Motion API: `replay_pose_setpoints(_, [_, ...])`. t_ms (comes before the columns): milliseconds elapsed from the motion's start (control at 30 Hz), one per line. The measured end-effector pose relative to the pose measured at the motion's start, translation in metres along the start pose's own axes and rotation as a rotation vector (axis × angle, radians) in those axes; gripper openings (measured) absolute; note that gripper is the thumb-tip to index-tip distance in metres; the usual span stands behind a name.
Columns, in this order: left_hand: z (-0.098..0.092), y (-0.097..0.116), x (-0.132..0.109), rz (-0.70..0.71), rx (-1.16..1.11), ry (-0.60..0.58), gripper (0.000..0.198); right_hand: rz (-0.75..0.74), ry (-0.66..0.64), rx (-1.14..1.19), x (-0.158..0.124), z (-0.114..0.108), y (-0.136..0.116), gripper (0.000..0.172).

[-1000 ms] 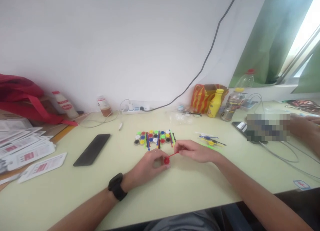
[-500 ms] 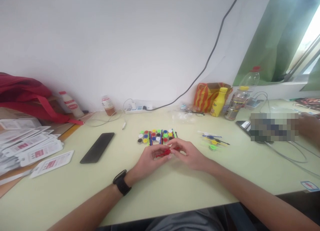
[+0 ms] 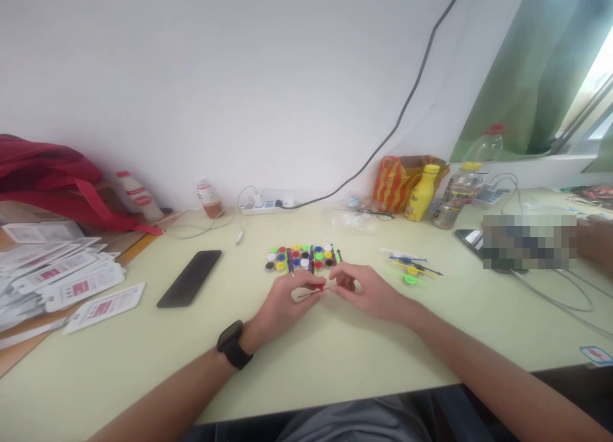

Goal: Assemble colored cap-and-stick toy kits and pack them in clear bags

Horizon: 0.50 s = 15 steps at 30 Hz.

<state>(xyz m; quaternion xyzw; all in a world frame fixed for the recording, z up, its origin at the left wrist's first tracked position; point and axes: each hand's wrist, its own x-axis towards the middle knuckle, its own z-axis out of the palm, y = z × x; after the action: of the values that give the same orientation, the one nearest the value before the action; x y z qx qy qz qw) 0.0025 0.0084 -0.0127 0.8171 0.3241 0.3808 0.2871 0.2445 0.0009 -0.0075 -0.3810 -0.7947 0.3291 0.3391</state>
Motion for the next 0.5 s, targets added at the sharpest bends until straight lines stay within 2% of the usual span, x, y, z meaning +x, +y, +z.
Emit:
replay_pose_setpoints(300, [-0.0043,0.0015,-0.0009,0.035,0.061,-0.016,0.010,0.012,-0.013,0.176,0.0041,-0.0037,-0.0003,0.020])
replay_pose_setpoints(500, [-0.0047,0.0059,-0.0017,0.031,0.029,-0.091,0.006,0.022,-0.045,0.210,0.0035,-0.0029,0.0029,0.019])
